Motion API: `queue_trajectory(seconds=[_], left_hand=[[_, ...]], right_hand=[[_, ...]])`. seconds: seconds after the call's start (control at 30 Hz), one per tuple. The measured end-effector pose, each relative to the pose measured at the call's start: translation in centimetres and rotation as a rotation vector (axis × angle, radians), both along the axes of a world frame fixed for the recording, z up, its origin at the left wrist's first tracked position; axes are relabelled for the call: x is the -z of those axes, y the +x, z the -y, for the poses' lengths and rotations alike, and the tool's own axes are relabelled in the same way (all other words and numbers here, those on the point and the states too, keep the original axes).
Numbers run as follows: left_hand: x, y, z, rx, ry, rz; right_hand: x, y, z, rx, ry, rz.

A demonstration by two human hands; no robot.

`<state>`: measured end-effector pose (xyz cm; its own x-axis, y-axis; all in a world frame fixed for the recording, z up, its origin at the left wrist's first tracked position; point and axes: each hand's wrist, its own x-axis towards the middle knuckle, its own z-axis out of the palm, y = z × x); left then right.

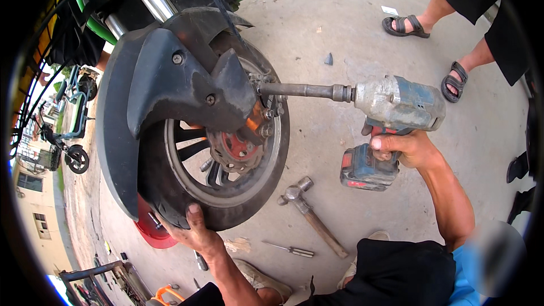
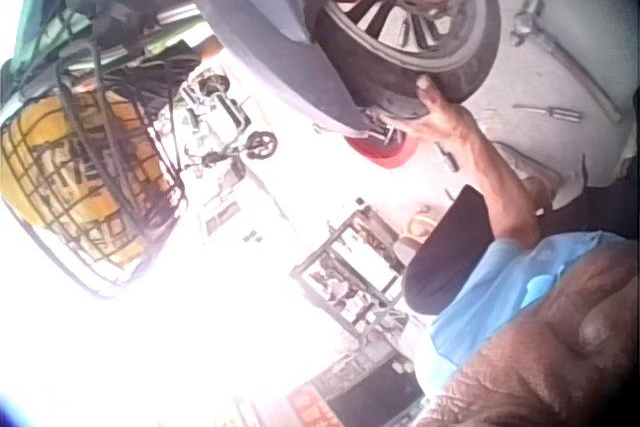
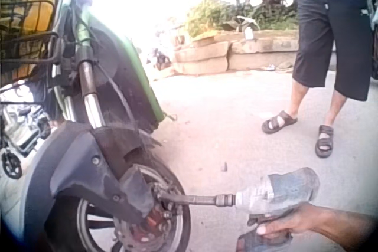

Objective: The person repairs the front wheel assembly of a scooter by removing and reinstalling the axle and brake components using a hammer, impact driver, and wrenches.

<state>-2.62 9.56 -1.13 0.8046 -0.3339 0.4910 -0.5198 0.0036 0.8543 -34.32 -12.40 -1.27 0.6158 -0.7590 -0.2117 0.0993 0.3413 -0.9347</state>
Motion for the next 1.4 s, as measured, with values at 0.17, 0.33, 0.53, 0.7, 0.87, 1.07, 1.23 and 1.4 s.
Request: queue_trajectory(seconds=[0.17,0.33,0.53,0.7,0.87,1.07,1.23,1.4], left_hand=[[-0.4,-0.1,0.0,-0.033,0.01,0.005],[-0.5,-0.4,0.4,-0.02,-0.009,-0.064],[-0.8,-0.1,0.2,-0.021,0.005,-0.037],[-0.7,-0.5,0.3,-0.002,-0.004,-0.076],[-1.5,-0.9,0.6,0.001,-0.012,-0.09],[-1.3,-0.2,-0.1,-0.014,0.087,-0.034],[-3.2,1.2,-1.1,-0.006,0.188,-0.015],[-5.1,-0.1,0.8,0.008,0.33,-0.003]], right_hand=[[-3.9,0.3,1.5,0.013,-0.039,-0.118],[-5.0,-0.8,6.2,-0.119,-0.662,-0.734],[-4.6,-0.3,4.3,-0.093,-0.466,-0.522],[-3.8,-0.6,4.3,-0.116,-0.491,-0.437],[-4.2,-0.6,4.6,-0.145,-0.473,-0.448],[-3.6,-0.1,5.1,-0.143,-0.437,-0.425],[-2.7,-2.6,6.5,-0.005,-0.503,-0.419],[0.3,-8.4,4.7,0.078,-0.406,-0.321]])
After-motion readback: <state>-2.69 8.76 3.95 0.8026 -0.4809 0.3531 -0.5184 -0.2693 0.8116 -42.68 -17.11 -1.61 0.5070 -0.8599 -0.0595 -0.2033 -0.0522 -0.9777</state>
